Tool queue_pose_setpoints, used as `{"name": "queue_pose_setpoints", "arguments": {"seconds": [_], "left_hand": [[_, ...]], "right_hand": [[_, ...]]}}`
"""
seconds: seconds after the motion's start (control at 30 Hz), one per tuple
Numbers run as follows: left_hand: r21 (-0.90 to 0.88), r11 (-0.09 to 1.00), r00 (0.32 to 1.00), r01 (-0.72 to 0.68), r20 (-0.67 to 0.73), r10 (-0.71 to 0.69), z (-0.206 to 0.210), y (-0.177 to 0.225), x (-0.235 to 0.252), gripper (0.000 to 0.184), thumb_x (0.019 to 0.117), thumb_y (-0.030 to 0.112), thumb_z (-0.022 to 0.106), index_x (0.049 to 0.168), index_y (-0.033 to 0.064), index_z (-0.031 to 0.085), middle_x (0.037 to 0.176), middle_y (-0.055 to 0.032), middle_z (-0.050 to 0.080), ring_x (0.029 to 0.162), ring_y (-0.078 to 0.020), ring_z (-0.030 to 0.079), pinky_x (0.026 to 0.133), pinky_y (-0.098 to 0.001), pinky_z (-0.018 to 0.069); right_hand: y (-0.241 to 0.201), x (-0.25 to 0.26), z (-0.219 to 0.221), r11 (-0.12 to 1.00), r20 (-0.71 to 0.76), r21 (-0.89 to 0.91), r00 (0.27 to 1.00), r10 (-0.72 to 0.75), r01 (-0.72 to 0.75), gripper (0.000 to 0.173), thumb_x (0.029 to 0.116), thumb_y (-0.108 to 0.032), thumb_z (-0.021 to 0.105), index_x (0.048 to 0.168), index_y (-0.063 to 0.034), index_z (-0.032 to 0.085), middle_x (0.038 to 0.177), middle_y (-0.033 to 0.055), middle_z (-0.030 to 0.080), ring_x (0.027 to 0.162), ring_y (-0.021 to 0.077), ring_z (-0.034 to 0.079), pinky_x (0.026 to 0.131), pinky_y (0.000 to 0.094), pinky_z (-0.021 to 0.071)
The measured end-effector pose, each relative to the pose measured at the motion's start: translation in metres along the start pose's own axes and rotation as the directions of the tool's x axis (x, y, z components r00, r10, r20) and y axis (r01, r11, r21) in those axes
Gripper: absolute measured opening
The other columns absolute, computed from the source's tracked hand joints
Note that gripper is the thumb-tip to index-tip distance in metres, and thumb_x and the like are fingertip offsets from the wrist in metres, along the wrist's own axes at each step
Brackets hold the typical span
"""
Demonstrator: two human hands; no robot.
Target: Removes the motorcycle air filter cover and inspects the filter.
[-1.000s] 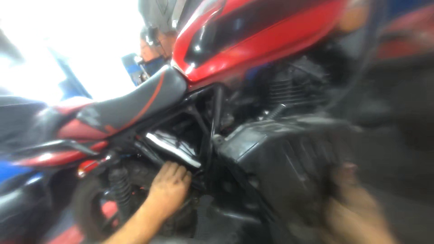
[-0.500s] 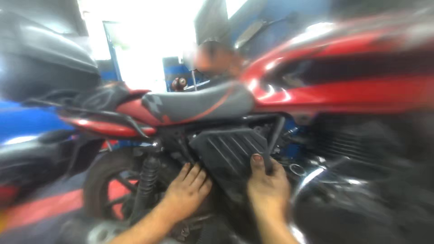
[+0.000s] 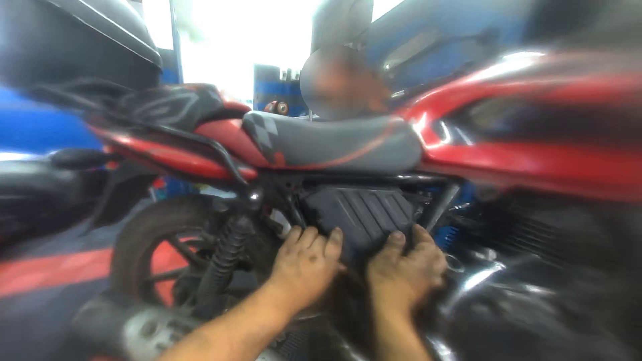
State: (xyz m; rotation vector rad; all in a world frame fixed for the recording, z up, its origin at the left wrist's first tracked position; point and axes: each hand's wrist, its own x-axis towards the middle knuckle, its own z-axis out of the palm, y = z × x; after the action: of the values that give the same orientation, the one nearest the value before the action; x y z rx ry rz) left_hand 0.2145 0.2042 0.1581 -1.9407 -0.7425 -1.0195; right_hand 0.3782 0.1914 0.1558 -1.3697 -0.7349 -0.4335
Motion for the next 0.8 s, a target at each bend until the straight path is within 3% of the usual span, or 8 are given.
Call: {"name": "queue_pose_setpoints", "arguments": {"seconds": [0.13, 0.23, 0.3, 0.33, 0.43, 0.53, 0.63, 0.8], "left_hand": [[0.039, 0.999, 0.997, 0.036, 0.062, -0.039, -0.005, 0.010, 0.005, 0.046, 0.0948, 0.050, 0.065, 0.128, 0.0189, 0.069, 0.095, 0.0006, 0.074, 0.103, -0.0227, 0.068, 0.100, -0.0464, 0.0508], [0.078, 0.996, 0.989, 0.046, 0.137, -0.056, -0.012, 0.012, 0.009, 0.051, 0.0919, 0.054, 0.066, 0.130, 0.0211, 0.070, 0.098, -0.0023, 0.075, 0.106, -0.0264, 0.068, 0.101, -0.0501, 0.0498], [0.085, 0.996, 0.984, 0.026, 0.172, -0.040, -0.015, 0.010, 0.011, 0.056, 0.0912, 0.057, 0.065, 0.132, 0.0192, 0.068, 0.099, -0.0048, 0.075, 0.105, -0.0283, 0.069, 0.102, -0.0516, 0.0489], [0.086, 0.996, 0.981, 0.017, 0.191, -0.034, -0.016, 0.010, 0.013, 0.058, 0.0915, 0.058, 0.064, 0.134, 0.0175, 0.067, 0.099, -0.0059, 0.075, 0.105, -0.0294, 0.069, 0.103, -0.0527, 0.0481], [0.113, 0.994, 0.968, -0.002, 0.250, -0.026, -0.024, 0.014, 0.020, 0.067, 0.0916, 0.067, 0.059, 0.131, 0.0139, 0.068, 0.098, -0.0092, 0.075, 0.103, -0.0328, 0.069, 0.103, -0.0571, 0.0472], [0.160, 0.986, 0.961, -0.041, 0.276, -0.005, -0.033, 0.020, 0.039, 0.062, 0.0883, 0.070, 0.063, 0.102, 0.0100, 0.068, 0.075, -0.0127, 0.070, 0.083, -0.0389, 0.070, 0.097, -0.0625, 0.0497], [0.246, 0.965, 0.931, -0.090, 0.366, -0.007, -0.039, 0.028, 0.055, 0.071, 0.0866, 0.074, 0.062, 0.099, 0.0044, 0.063, 0.072, -0.0202, 0.066, 0.080, -0.0472, 0.068, 0.092, -0.0675, 0.0483], [0.189, 0.977, 0.931, -0.100, 0.363, 0.025, -0.030, 0.014, 0.053, 0.085, 0.0856, 0.077, 0.061, 0.119, -0.0021, 0.061, 0.090, -0.0247, 0.069, 0.094, -0.0505, 0.066, 0.096, -0.0688, 0.0457]], "right_hand": [[0.014, 0.000, 0.000, 0.991, 0.030, -0.081, 0.994, -0.109, 0.111, 0.044, 0.1055, -0.028, 0.048, 0.141, -0.0045, 0.057, 0.138, 0.0243, 0.058, 0.132, 0.0476, 0.049, 0.105, 0.0683, 0.0352], [0.037, -0.007, -0.016, 0.967, 0.182, -0.056, 0.955, -0.234, 0.248, 0.048, 0.1062, -0.028, 0.046, 0.150, -0.0077, 0.051, 0.154, 0.0152, 0.050, 0.142, 0.0431, 0.042, 0.109, 0.0669, 0.0336], [0.058, -0.017, -0.036, 0.955, 0.249, 0.019, 0.923, -0.292, 0.297, 0.043, 0.1044, -0.028, 0.051, 0.141, -0.0087, 0.061, 0.155, 0.0135, 0.050, 0.143, 0.0353, 0.046, 0.115, 0.0580, 0.0371], [0.066, -0.024, -0.047, 0.953, 0.237, 0.064, 0.923, -0.303, 0.296, 0.035, 0.1022, -0.025, 0.057, 0.130, -0.0080, 0.068, 0.146, 0.0135, 0.057, 0.134, 0.0302, 0.055, 0.110, 0.0515, 0.0457], [0.076, -0.049, -0.079, 0.980, 0.305, 0.167, 0.940, -0.154, 0.107, 0.018, 0.0970, -0.019, 0.065, 0.110, -0.0103, 0.073, 0.106, 0.0027, 0.073, 0.096, 0.0131, 0.070, 0.084, 0.0384, 0.0595], [0.083, -0.070, -0.090, 0.934, 0.583, 0.188, 0.800, 0.142, -0.303, 0.016, 0.0982, -0.022, 0.068, 0.113, -0.0168, 0.071, 0.088, -0.0038, 0.075, 0.072, 0.0087, 0.072, 0.066, 0.0352, 0.0649], [0.099, -0.089, -0.082, 0.927, 0.592, 0.233, 0.799, 0.104, -0.293, 0.019, 0.0974, -0.019, 0.067, 0.115, -0.0144, 0.071, 0.090, -0.0024, 0.072, 0.068, 0.0088, 0.066, 0.064, 0.0334, 0.0606], [0.104, -0.099, -0.065, 0.925, 0.543, 0.330, 0.840, -0.023, -0.188, 0.020, 0.0955, -0.020, 0.065, 0.113, -0.0161, 0.074, 0.097, -0.0005, 0.073, 0.075, 0.0124, 0.068, 0.065, 0.0384, 0.0607]]}}
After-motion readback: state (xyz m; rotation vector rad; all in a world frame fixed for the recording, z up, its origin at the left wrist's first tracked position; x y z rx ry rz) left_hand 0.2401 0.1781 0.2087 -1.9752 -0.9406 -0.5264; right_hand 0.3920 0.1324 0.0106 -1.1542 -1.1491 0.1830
